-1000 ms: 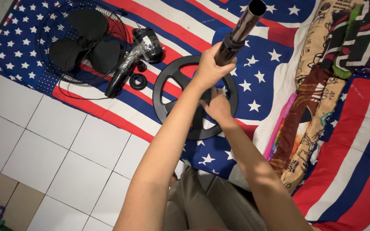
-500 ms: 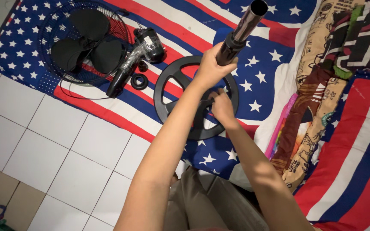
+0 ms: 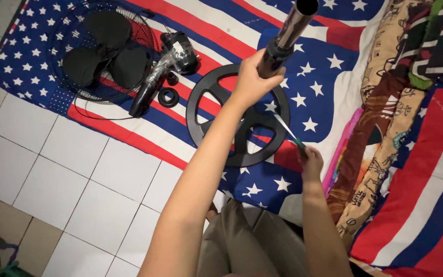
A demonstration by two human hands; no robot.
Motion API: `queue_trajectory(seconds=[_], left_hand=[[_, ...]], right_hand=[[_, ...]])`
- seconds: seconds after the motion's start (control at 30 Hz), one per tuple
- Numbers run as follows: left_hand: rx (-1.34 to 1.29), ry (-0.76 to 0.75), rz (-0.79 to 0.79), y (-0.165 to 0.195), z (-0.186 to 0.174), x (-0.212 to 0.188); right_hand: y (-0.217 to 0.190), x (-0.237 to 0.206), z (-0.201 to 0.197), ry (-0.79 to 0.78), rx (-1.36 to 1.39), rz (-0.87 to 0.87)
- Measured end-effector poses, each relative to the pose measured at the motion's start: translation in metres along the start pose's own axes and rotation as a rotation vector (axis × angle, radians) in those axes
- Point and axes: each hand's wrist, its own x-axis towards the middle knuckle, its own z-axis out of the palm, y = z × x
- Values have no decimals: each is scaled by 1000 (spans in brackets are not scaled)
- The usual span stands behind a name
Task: The person assembles a pedestal fan on a bed. They attach the vertical pole to the round base, tighten a screw with a screwdriver, fit a plastic ring onto the pole, and thread the pole through the base hub, handling the fan head and base parts.
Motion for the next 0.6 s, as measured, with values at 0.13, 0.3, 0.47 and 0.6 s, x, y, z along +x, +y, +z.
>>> queue_trajectory(seconds=[0.13, 0.3, 0.47, 0.6], left_hand=[[69, 29, -1, -14, -4, -28], [205, 15, -415, -39, -9, -53], [-33, 167, -222, -46, -4, -38], [82, 334, -265, -34, -17, -26]], right_hand=[[15, -20, -38, 121, 96, 175], [34, -17, -41, 219, -53, 237], [42, -3, -33, 270, -406, 216], [33, 10, -14, 168, -658, -66]])
